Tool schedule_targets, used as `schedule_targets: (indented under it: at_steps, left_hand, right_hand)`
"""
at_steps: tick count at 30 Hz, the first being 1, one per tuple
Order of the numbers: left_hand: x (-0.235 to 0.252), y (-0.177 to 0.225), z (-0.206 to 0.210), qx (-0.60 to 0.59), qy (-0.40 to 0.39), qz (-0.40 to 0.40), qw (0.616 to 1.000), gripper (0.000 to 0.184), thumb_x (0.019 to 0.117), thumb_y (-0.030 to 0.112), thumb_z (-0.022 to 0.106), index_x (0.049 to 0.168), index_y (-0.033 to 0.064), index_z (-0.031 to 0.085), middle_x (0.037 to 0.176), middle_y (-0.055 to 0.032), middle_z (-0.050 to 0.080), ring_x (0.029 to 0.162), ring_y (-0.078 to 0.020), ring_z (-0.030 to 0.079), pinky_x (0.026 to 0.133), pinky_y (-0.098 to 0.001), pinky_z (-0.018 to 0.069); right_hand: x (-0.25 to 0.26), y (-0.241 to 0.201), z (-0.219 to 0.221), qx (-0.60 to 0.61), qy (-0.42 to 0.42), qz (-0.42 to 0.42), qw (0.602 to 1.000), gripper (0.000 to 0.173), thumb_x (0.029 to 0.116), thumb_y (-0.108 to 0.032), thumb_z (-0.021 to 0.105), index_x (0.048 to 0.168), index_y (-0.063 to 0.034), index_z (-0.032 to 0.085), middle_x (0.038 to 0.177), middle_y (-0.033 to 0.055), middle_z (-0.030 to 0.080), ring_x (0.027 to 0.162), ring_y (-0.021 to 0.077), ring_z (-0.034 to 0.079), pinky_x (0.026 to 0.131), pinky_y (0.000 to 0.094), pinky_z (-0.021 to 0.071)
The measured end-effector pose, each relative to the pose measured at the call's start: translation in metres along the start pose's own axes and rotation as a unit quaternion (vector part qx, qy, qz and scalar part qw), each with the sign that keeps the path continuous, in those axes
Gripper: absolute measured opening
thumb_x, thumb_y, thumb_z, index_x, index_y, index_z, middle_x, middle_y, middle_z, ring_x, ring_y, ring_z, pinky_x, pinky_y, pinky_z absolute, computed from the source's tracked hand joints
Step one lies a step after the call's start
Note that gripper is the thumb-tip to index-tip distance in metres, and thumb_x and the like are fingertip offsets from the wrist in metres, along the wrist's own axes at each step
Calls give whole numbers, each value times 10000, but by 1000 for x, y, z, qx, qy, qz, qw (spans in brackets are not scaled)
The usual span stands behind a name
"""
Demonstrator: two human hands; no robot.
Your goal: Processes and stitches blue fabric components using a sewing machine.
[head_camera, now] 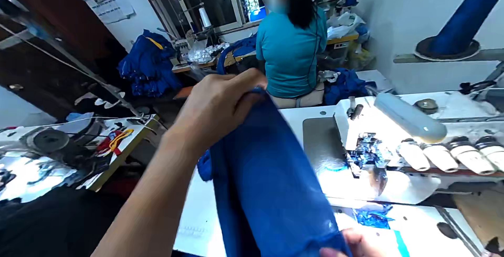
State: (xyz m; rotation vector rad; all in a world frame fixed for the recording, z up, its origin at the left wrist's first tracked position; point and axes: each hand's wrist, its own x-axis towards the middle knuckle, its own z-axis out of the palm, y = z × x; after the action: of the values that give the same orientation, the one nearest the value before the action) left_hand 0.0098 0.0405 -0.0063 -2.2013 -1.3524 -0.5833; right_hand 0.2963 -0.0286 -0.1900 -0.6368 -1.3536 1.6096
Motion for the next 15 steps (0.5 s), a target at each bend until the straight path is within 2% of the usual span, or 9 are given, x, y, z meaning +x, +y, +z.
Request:
schedule_targets:
  at_steps: [2,3,6,7,8,10,11,12,15]
  left_hand:
    - [14,23,40,-1,-11,-37,999,320,912,128,740,1214,42,678,1140,-249,650,1032,-435,654,837,-598,537]
    - [9,48,62,-7,-18,-63,998,300,916,142,738,1200,53,698,1180,-268,625,1090,-461,617,880,-616,505]
    - [-49,151,126,-73,-60,-160,983,245,984,226,580,1090,93,756,1192,-160,701,1137,-359,671,906,-553,561]
    - [-68,174,144,-102,-70,-188,975,309,999,264,557,1170,111,764,1309,-133,694,1265,-359,632,1017,-611,506]
    - [-82,187,155,-125,-77,-207,967,379,1019,303,530,1278,112,730,1436,-115,624,1385,-365,535,1102,-677,395]
    - [-91,184,169,-146,-60,-204,966,397,1031,287,483,1319,134,708,1484,-59,590,1441,-324,477,1151,-740,252]
    - [-90,174,171,-171,-68,-198,963,403,1043,269,450,1336,147,697,1486,-34,589,1452,-285,468,1175,-732,219]
    - [-87,161,175,-196,-82,-187,959,412,1056,266,423,1358,160,683,1487,-15,590,1456,-254,465,1194,-714,211]
    - [-73,118,182,-246,-119,-121,954,453,1054,345,423,1427,183,622,1512,32,564,1489,-179,410,1222,-665,192]
  right_hand:
    - [12,7,-7,-46,112,-7,993,138,925,16,669,1012,-67,602,849,-74,702,757,21,687,729,248,609]
    - [21,17,-14,-54,158,16,986,121,922,10,668,1014,-39,608,843,-56,693,754,28,689,731,242,614]
    - [27,42,-37,-26,198,74,977,111,936,-30,653,1045,-10,641,876,-20,701,801,50,686,744,263,599]
    - [23,47,-42,-40,187,84,978,55,951,-45,630,1000,-20,636,843,-38,682,770,33,663,721,252,577]
    - [18,51,-47,-65,167,85,980,48,965,-57,606,968,-23,639,835,-51,656,760,13,632,719,238,551]
    - [9,56,-55,-94,140,73,983,92,962,-56,617,985,12,674,866,-31,663,784,8,613,743,228,532]
    - [8,54,-55,-93,140,72,983,77,952,-51,638,1008,-3,659,870,-44,669,792,3,623,749,223,540]
    - [8,49,-53,-84,149,76,982,105,940,-39,656,1041,-15,639,888,-48,681,821,6,646,774,225,559]
    - [18,36,-43,-119,194,50,973,227,922,16,651,1108,143,626,980,74,697,891,6,661,825,192,561]
